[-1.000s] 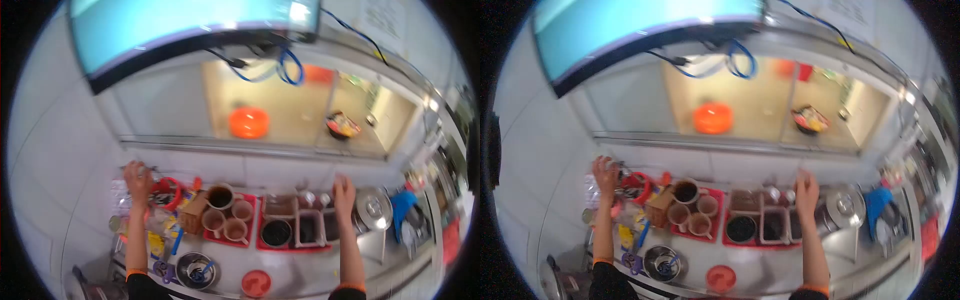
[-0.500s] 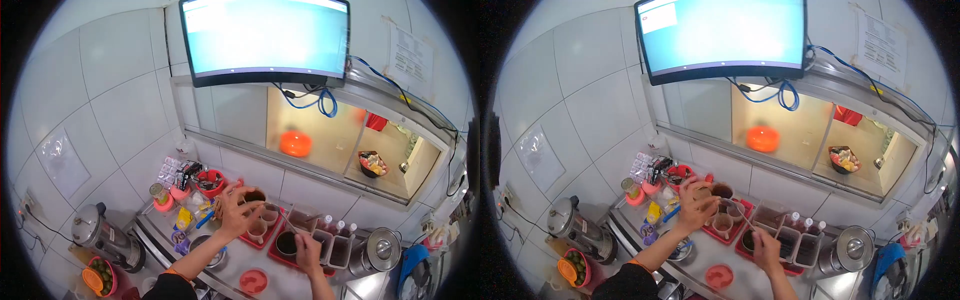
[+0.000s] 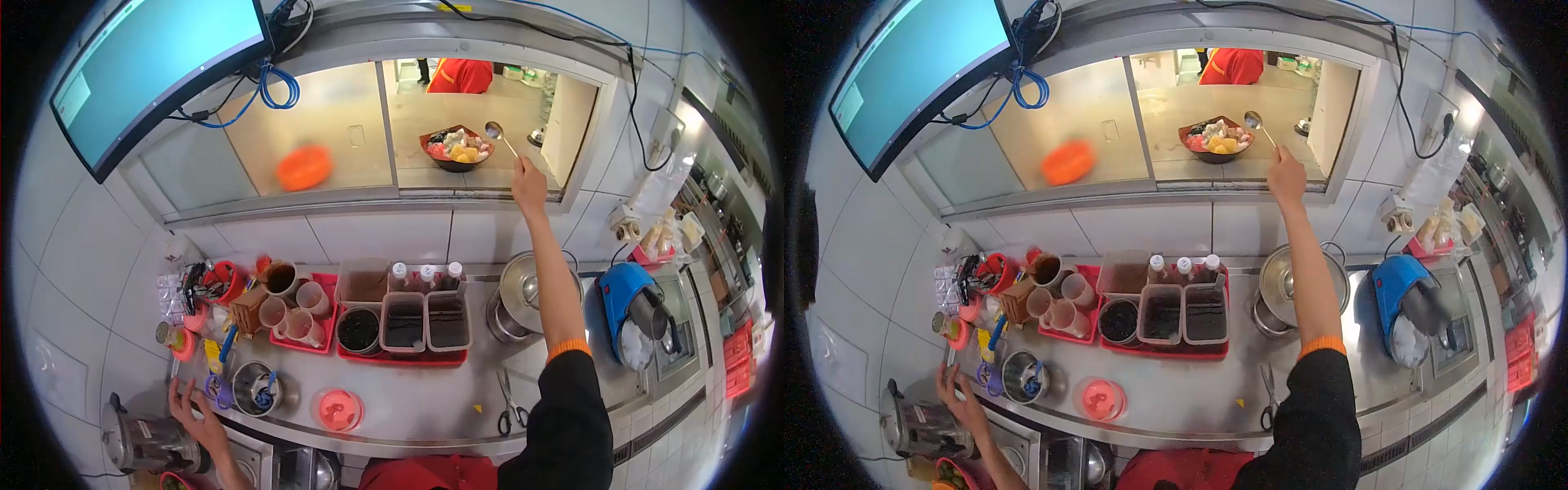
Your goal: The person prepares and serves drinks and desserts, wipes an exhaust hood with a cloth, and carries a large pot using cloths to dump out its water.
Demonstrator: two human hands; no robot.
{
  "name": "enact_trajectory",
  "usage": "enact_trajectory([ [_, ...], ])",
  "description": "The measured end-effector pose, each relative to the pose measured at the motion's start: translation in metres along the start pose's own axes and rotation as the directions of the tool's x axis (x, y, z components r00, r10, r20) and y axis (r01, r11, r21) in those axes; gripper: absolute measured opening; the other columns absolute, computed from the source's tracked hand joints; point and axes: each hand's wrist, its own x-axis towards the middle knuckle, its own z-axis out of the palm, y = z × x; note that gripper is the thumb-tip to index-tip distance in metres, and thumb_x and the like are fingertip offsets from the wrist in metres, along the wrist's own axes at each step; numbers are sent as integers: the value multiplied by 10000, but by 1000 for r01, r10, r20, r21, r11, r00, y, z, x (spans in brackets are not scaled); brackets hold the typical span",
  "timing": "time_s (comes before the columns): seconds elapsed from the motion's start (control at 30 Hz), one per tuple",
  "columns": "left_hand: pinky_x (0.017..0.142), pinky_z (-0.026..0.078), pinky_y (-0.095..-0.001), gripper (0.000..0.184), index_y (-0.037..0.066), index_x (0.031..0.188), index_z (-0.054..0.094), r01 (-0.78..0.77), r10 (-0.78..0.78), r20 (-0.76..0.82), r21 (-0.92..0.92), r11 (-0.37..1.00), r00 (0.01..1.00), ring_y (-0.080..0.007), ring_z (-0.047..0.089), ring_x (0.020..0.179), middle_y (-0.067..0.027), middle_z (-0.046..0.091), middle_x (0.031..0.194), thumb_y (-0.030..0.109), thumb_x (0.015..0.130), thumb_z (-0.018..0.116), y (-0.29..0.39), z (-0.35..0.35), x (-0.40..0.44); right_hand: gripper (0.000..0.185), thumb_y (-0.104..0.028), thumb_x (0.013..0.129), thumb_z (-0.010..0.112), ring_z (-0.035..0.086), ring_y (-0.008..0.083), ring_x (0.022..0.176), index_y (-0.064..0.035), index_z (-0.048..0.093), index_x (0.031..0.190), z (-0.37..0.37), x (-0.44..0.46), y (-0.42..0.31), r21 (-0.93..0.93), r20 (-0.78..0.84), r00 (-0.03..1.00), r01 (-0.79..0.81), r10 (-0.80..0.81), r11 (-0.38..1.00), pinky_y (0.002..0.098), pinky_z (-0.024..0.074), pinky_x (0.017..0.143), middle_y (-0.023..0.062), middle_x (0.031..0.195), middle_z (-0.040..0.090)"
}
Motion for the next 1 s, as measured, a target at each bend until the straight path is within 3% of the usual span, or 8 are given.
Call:
enact_trajectory([
  [0.17, 1002, 257, -387, 223, 43, 1059, 591, 129, -131, -61, -27, 991, 990, -271, 345, 1213, -125, 426, 1264, 113, 865, 506, 3, -34, -14, 313, -328, 888, 407, 602, 361, 748, -141, 613, 1031, 48, 40, 11, -143, 114, 984, 155, -140, 977, 451, 475, 694, 165, 818, 633],
  [0.33, 1000, 268, -394, 232, 10, 1051, 580, 39, -17, -108, 204, 978, 994, -281, 328, 1228, -126, 413, 1280, 142, 892, 473, -4, -55, -11, 311, -326, 875, 425, 595, 380, 791, -142, 611, 1044, 62, 50, 6, -180, 213, 971, 146, -106, 973, 452, 473, 706, 178, 873, 625],
  [0.43, 997, 274, -395, 232, 10, 1046, 581, 109, -87, -114, 207, 972, 990, -278, 330, 1228, -122, 412, 1283, 144, 894, 469, -4, -56, -9, 307, -289, 890, 421, 604, 277, 653, -100, 596, 1059, 78, 60, 22, 56, 7, 990, 143, -143, 988, 379, 467, 570, 116, 720, 626],
  [0.47, 997, 275, -395, 242, 19, 1053, 584, 100, -76, -112, 227, 969, 991, -269, 328, 1230, -108, 415, 1286, 164, 901, 466, -6, -57, -10, 301, -274, 896, 420, 556, 224, 598, -87, 586, 1063, 80, 60, 30, 387, 127, 991, -97, 51, 917, 339, 433, 529, 77, 669, 575],
  [0.53, 997, 277, -394, 262, 37, 1067, 590, 78, -52, -107, 257, 963, 993, -250, 325, 1234, -82, 421, 1293, 205, 915, 459, -12, -54, -10, 289, -243, 906, 418, 461, 118, 490, -59, 566, 1072, 52, 58, 20, 754, 485, 836, -548, 256, 360, 258, 366, 448, 0, 568, 472],
  [0.7, 983, 296, -368, 232, 27, 1049, 592, 126, -120, -85, 70, 990, 989, -255, 345, 1217, -98, 425, 1282, 150, 901, 464, -21, -32, -6, 275, -199, 902, 421, 316, 69, 487, -20, 503, 1094, -43, -17, -49, 733, 650, 759, -618, 27, -284, 200, 282, 446, -36, 584, 375],
  [0.8, 982, 295, -363, 216, 24, 1040, 594, 73, -73, -49, 5, 997, 996, -260, 364, 1202, -108, 422, 1281, 122, 890, 474, -23, -16, 4, 283, -177, 896, 411, 322, 84, 501, -3, 487, 1105, -95, -63, -104, 612, 775, 628, -718, 71, -330, 211, 294, 459, -22, 572, 372],
  [1.0, 985, 279, -361, 206, 29, 1025, 607, -29, 22, -34, -196, 980, 999, -241, 380, 1186, -109, 428, 1278, 120, 877, 497, -12, 4, 33, 256, -137, 884, 402, 331, 90, 498, 14, 513, 1059, -115, -116, -140, 430, 809, 495, -866, -316, -255, 221, 310, 469, -5, 543, 369],
])
